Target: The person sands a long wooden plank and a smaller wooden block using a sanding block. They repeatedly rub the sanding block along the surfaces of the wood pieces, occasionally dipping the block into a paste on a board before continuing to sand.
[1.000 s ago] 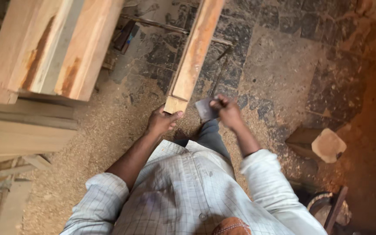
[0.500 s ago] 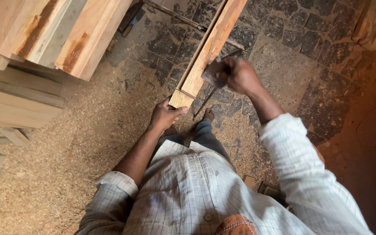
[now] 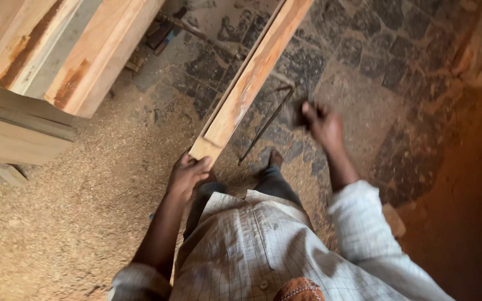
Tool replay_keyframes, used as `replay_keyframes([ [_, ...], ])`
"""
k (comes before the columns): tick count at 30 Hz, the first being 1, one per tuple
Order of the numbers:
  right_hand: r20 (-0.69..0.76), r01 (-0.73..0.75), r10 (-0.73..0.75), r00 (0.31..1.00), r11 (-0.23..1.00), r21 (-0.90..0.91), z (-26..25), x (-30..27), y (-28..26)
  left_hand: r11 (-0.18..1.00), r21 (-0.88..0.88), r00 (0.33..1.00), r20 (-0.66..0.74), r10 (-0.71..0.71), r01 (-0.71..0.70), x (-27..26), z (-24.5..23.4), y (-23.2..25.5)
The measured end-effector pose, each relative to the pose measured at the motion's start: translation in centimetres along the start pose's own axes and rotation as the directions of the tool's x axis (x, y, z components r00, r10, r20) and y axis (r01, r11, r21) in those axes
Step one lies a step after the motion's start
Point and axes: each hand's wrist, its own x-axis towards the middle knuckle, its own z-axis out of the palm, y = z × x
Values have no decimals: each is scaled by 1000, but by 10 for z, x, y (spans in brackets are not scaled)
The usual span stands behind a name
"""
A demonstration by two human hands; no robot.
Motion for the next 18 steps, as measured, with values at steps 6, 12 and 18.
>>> replay_keyframes([
  [6,162,-180,138,977,942,282,-61,40,67,974,-226,918,-387,-87,-3,-13,48,4],
  [12,235,-142,57,970,922,360,-139,133,77,960,-267,782,-614,-106,-80,-2,85,23],
  [18,261,-115,3,965,902,416,-152,178,45,961,-254,643,-756,-124,-113,13,95,24],
])
